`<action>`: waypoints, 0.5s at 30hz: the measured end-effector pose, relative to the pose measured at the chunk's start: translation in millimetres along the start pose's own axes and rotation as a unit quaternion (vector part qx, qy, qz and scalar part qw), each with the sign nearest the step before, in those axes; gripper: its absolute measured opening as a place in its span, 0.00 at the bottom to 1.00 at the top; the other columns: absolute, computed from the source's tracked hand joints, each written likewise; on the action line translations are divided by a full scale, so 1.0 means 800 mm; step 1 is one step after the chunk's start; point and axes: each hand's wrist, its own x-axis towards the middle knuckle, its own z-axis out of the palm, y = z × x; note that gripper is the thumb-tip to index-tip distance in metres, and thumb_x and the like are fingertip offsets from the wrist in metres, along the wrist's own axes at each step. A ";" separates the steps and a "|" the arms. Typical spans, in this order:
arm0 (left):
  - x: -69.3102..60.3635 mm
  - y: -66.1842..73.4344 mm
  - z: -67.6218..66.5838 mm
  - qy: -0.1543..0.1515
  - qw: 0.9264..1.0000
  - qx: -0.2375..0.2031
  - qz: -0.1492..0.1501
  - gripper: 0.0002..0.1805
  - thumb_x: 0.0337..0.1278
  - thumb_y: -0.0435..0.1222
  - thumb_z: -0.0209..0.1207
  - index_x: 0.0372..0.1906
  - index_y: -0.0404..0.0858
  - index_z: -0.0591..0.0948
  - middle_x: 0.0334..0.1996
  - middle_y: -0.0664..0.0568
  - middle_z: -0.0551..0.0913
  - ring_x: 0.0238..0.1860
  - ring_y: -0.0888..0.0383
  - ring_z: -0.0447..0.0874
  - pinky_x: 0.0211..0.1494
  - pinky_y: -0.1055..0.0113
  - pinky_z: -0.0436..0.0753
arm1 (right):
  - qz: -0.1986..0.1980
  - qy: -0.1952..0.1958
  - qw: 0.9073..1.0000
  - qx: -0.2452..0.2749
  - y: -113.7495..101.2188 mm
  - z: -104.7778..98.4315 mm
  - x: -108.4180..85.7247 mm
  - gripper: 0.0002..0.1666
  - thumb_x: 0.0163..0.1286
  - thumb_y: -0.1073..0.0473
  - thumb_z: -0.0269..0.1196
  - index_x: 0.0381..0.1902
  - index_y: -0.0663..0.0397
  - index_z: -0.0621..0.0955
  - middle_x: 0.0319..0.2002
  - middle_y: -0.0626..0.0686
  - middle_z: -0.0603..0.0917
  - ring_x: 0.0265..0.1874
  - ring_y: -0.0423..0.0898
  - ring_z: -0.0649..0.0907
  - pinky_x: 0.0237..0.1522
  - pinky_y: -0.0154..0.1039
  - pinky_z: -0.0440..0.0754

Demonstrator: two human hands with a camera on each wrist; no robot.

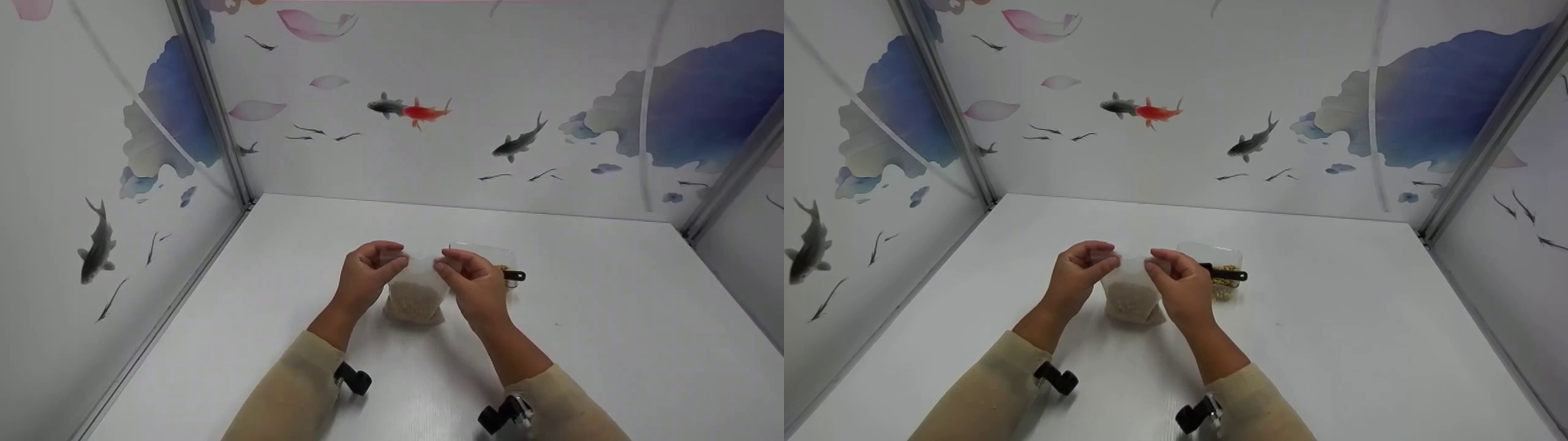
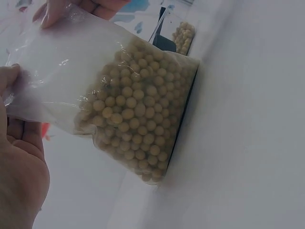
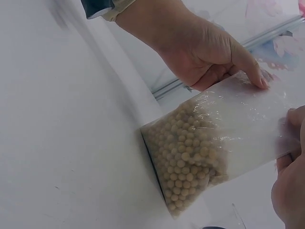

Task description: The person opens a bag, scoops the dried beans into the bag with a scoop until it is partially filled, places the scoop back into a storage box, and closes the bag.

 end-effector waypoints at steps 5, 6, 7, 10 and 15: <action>-0.003 0.001 0.004 -0.018 1.000 0.002 0.012 0.21 0.63 0.47 0.75 0.59 0.50 0.86 0.53 0.52 0.91 0.53 0.53 0.90 0.57 0.63 0.90 | -0.002 -0.016 1.000 -0.008 0.002 0.002 0.002 0.20 0.70 0.54 0.76 0.59 0.45 0.88 0.52 0.52 0.92 0.55 0.47 0.90 0.56 0.32 0.89; -0.003 0.001 0.005 -0.022 1.000 0.003 0.013 0.23 0.62 0.48 0.75 0.60 0.50 0.86 0.54 0.52 0.90 0.53 0.52 0.90 0.59 0.62 0.90 | 0.000 -0.020 1.000 -0.011 0.002 0.003 0.003 0.22 0.70 0.53 0.76 0.60 0.44 0.87 0.52 0.52 0.92 0.55 0.47 0.90 0.56 0.33 0.89; -0.003 0.001 0.007 -0.024 1.000 0.005 0.013 0.24 0.61 0.49 0.76 0.61 0.51 0.85 0.55 0.53 0.90 0.54 0.53 0.90 0.60 0.61 0.89 | 0.004 -0.024 1.000 -0.015 0.002 0.004 0.003 0.23 0.69 0.51 0.77 0.60 0.42 0.87 0.53 0.51 0.92 0.55 0.47 0.90 0.56 0.33 0.89; -0.004 0.000 0.011 -0.021 1.000 0.017 0.009 0.27 0.58 0.52 0.77 0.61 0.53 0.84 0.55 0.55 0.90 0.56 0.54 0.90 0.64 0.58 0.89 | 0.016 -0.032 0.999 -0.029 0.001 0.007 0.005 0.26 0.66 0.46 0.79 0.60 0.39 0.87 0.53 0.48 0.92 0.57 0.46 0.90 0.58 0.35 0.89; -0.006 0.000 0.019 -0.006 1.000 0.011 0.010 0.28 0.57 0.52 0.78 0.61 0.53 0.83 0.52 0.56 0.91 0.57 0.55 0.90 0.66 0.55 0.88 | 0.017 -0.034 0.998 -0.043 -0.002 0.014 0.004 0.25 0.65 0.46 0.79 0.59 0.39 0.88 0.52 0.47 0.93 0.58 0.46 0.90 0.63 0.44 0.88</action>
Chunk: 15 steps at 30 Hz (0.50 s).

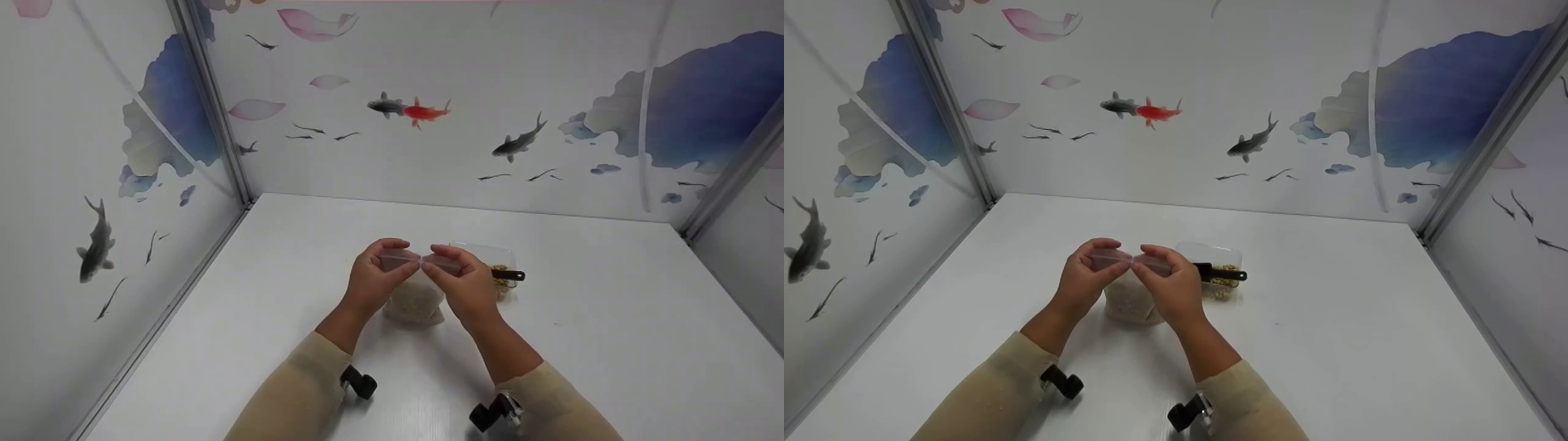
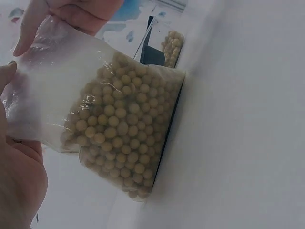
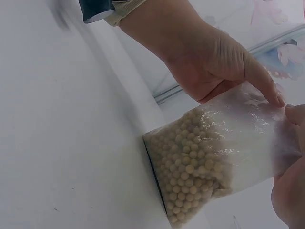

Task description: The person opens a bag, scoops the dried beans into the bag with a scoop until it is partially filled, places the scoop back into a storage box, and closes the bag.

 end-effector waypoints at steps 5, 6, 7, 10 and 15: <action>-0.001 0.002 0.005 0.013 1.000 -0.003 0.008 0.27 0.57 0.51 0.79 0.59 0.52 0.83 0.49 0.56 0.92 0.55 0.55 0.91 0.65 0.55 0.88 | 0.005 0.008 1.000 -0.002 -0.001 0.004 0.000 0.21 0.67 0.48 0.78 0.56 0.39 0.89 0.52 0.47 0.93 0.58 0.46 0.90 0.65 0.48 0.87; -0.002 0.002 0.005 0.014 1.000 -0.001 0.009 0.26 0.57 0.51 0.78 0.59 0.52 0.83 0.49 0.56 0.93 0.55 0.55 0.91 0.65 0.55 0.88 | 0.005 0.010 1.000 -0.003 -0.002 0.005 -0.001 0.20 0.67 0.48 0.78 0.56 0.40 0.89 0.52 0.47 0.93 0.58 0.46 0.90 0.65 0.48 0.87; -0.002 0.003 0.006 0.015 1.000 0.001 0.009 0.26 0.57 0.51 0.78 0.58 0.53 0.84 0.48 0.56 0.93 0.55 0.55 0.91 0.65 0.55 0.88 | 0.003 0.012 1.000 -0.005 -0.002 0.005 -0.001 0.20 0.67 0.49 0.78 0.55 0.40 0.90 0.52 0.48 0.93 0.58 0.46 0.90 0.65 0.48 0.87; -0.003 0.005 0.006 0.015 1.000 0.009 0.008 0.25 0.58 0.52 0.78 0.58 0.53 0.84 0.48 0.56 0.93 0.54 0.56 0.92 0.66 0.53 0.88 | -0.008 0.018 1.000 -0.006 -0.001 0.005 -0.001 0.18 0.68 0.51 0.78 0.54 0.41 0.90 0.51 0.49 0.93 0.56 0.47 0.91 0.63 0.48 0.88; -0.001 0.007 0.003 0.015 1.000 0.011 0.002 0.24 0.60 0.50 0.76 0.59 0.52 0.84 0.49 0.56 0.93 0.55 0.56 0.92 0.67 0.53 0.88 | -0.016 0.021 1.000 0.000 -0.001 0.003 0.000 0.17 0.68 0.54 0.78 0.54 0.43 0.91 0.50 0.50 0.94 0.55 0.47 0.91 0.60 0.44 0.90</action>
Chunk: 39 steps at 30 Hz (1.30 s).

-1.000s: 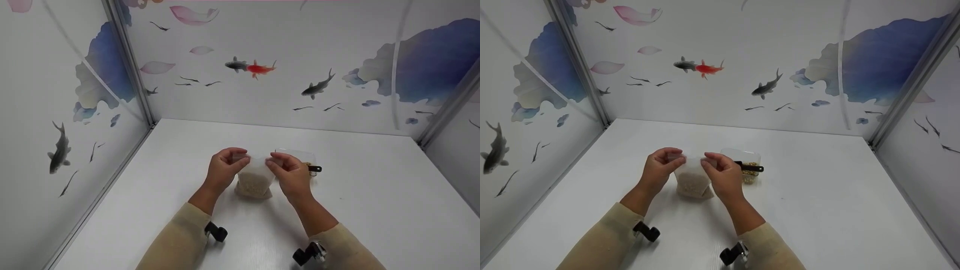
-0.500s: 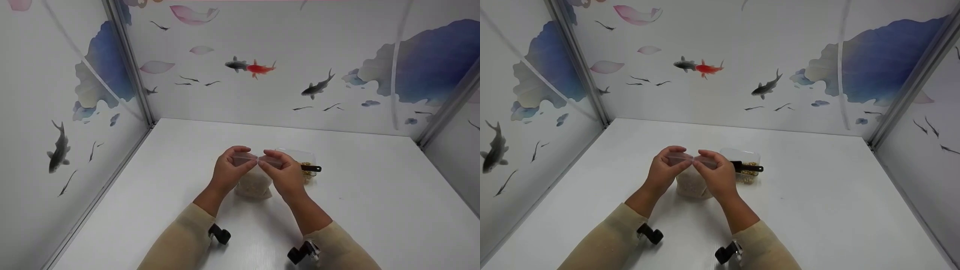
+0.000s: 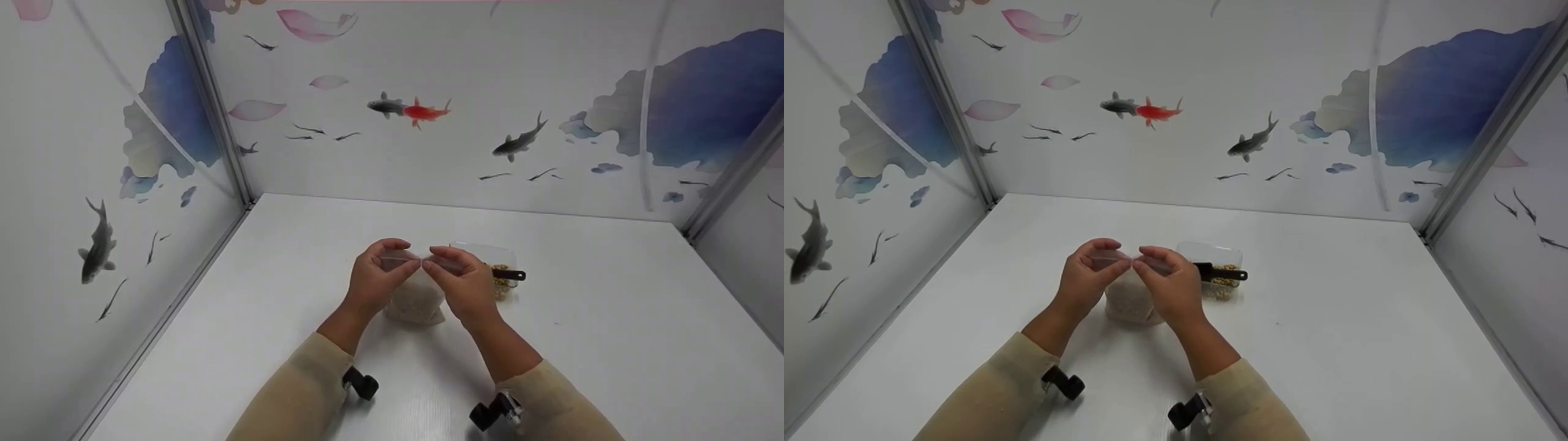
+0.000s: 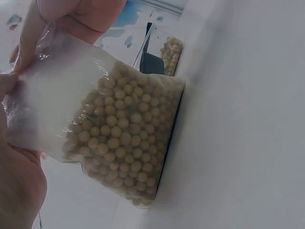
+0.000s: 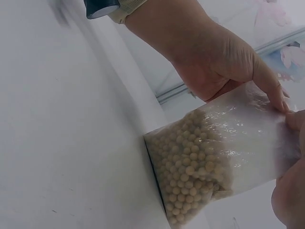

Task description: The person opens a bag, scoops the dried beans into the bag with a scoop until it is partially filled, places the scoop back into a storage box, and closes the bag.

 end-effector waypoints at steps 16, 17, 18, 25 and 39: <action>0.017 -0.019 -0.035 0.070 0.994 -0.076 0.021 0.16 0.69 0.39 0.71 0.56 0.41 0.84 0.46 0.49 0.94 0.51 0.54 0.94 0.64 0.66 0.87 | 0.040 0.053 0.997 0.035 0.006 -0.037 0.023 0.21 0.66 0.57 0.79 0.56 0.54 0.89 0.47 0.52 0.93 0.47 0.46 0.91 0.52 0.36 0.91; 0.018 -0.019 -0.035 0.068 0.994 -0.079 0.022 0.15 0.70 0.39 0.71 0.57 0.41 0.84 0.46 0.48 0.94 0.51 0.54 0.94 0.64 0.66 0.87 | 0.041 0.052 0.997 0.039 0.007 -0.038 0.024 0.21 0.66 0.57 0.79 0.56 0.55 0.89 0.47 0.53 0.93 0.47 0.46 0.92 0.53 0.37 0.91; 0.018 -0.019 -0.035 0.066 0.994 -0.079 0.023 0.15 0.70 0.38 0.70 0.57 0.41 0.84 0.46 0.48 0.94 0.51 0.54 0.94 0.65 0.65 0.87 | 0.042 0.050 0.997 0.038 0.007 -0.038 0.024 0.21 0.66 0.57 0.79 0.55 0.54 0.89 0.47 0.53 0.93 0.47 0.46 0.91 0.54 0.37 0.91; 0.018 -0.021 -0.035 0.071 0.995 -0.069 0.032 0.14 0.72 0.37 0.68 0.58 0.42 0.84 0.45 0.49 0.94 0.50 0.54 0.94 0.65 0.65 0.87 | 0.038 0.034 0.999 0.012 0.008 -0.041 0.023 0.20 0.67 0.51 0.78 0.55 0.44 0.89 0.50 0.52 0.92 0.52 0.48 0.90 0.54 0.35 0.90; 0.025 -0.022 -0.044 0.128 0.989 -0.073 0.010 0.28 0.79 0.39 0.60 0.77 0.38 0.69 0.75 0.49 0.77 0.78 0.52 0.75 0.81 0.56 0.74 | 0.029 -0.027 0.999 0.002 0.018 -0.045 0.029 0.31 0.84 0.43 0.59 0.79 0.46 0.73 0.77 0.46 0.76 0.79 0.42 0.73 0.82 0.44 0.69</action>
